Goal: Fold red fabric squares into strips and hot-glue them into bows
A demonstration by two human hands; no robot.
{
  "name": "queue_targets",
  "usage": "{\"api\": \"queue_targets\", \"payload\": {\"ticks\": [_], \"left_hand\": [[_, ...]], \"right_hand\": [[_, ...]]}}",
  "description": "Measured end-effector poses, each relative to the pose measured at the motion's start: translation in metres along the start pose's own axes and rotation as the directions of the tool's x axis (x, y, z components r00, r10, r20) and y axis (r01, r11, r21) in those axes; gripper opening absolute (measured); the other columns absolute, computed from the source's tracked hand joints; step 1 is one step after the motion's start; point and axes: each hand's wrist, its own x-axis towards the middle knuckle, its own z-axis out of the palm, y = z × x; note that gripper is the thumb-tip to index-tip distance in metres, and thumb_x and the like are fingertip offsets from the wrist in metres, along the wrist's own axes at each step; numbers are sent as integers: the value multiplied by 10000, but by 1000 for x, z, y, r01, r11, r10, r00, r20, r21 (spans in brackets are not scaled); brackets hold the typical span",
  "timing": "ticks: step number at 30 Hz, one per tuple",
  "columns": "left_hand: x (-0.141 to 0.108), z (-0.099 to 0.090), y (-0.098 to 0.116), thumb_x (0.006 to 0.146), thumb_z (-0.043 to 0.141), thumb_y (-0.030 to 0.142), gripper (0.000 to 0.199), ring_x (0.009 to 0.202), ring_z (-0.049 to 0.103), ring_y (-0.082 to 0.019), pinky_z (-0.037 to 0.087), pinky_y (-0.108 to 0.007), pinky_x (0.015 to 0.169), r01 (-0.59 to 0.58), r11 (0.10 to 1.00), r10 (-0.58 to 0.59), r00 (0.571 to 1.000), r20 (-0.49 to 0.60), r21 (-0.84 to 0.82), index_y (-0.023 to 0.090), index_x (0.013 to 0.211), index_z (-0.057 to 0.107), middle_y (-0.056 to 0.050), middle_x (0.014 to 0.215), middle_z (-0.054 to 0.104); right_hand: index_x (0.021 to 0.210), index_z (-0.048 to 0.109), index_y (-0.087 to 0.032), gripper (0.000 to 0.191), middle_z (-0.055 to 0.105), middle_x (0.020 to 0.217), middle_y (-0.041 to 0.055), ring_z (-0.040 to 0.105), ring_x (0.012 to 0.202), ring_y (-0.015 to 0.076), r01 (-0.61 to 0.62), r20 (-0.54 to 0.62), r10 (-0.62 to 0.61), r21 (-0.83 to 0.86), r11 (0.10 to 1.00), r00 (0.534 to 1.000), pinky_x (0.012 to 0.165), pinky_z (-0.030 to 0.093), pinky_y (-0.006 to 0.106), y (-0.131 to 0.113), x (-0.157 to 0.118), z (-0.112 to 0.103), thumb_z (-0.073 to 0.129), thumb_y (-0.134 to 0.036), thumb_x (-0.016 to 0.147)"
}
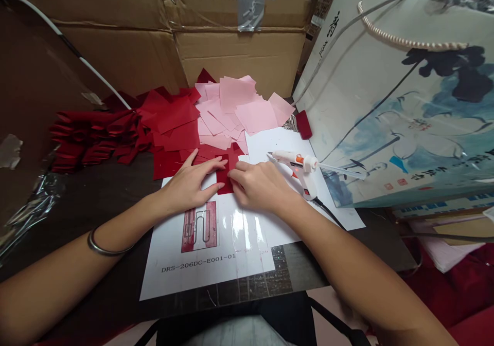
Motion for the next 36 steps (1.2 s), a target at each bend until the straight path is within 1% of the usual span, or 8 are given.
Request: {"api": "queue_targets", "payload": {"ticks": [4,9,14,22,27,30,33,36], "left_hand": [[0,0,1,895,547,348,421,1219,582,-246,84,-548,1207,24,1000,-24,1000,5,3,179,1277,491,-94,1275,638],[0,0,2,894,550,365,402,1232,570,-247,102,-504,1217,-2,999,3,1000,-23,35,148,1231,529,-118,1294,622],[0,0,1,910,535,361,398,1180,607,-237,114,-496,1215,-28,999,29,999,-27,28,169,1255,488,-102,1265,642],[0,1,0,901,541,339,402,1181,603,-233,74,-530,1208,-1,1000,1,1000,-3,17,188,1266,467,-91,1283,629],[1,-1,3,894,539,324,400,1188,598,-226,84,-482,1224,10,999,-11,1000,7,33,161,1255,482,-100,1280,629],[1,-2,4,889,546,328,416,1190,598,-231,89,-476,1226,19,999,-19,1000,13,35,150,1259,485,-109,1282,629],[2,-2,4,888,544,335,438,1202,590,-230,85,-479,1226,21,999,-22,1000,18,31,144,1276,477,-112,1300,618],[2,-3,5,882,534,327,432,1218,578,-235,77,-497,1222,36,999,-37,999,35,23,148,1272,483,-102,1304,617]], "right_hand": [[1055,717,-203,351,712,894,39,533,555,150,-37,-19,37,-12,999,999,528,259,329,-1,0,1,413,-266,892],[1202,664,-230,400,672,1232,51,623,647,172,-41,12,41,-2,999,999,546,342,333,4,1,5,405,-248,897],[1208,659,-223,403,728,1057,71,640,704,185,-51,65,49,39,998,997,599,385,337,7,1,7,386,-250,914],[1122,662,-188,347,663,1064,60,483,592,121,-3,-21,3,32,999,1000,537,255,299,-2,1,5,404,-249,898],[1225,596,-177,376,627,1052,70,443,620,117,99,47,-103,76,992,994,570,246,293,-7,4,10,384,-250,923],[1327,524,-187,431,614,1071,82,450,622,123,78,67,-82,66,995,994,577,245,299,-7,5,14,362,-271,937],[1315,541,-207,426,611,1114,92,473,627,123,43,98,-48,44,998,994,583,251,306,-8,6,15,346,-283,944],[1334,535,-223,439,653,1052,77,505,629,126,37,135,-42,33,999,990,586,251,307,-9,6,12,347,-272,941]]}}
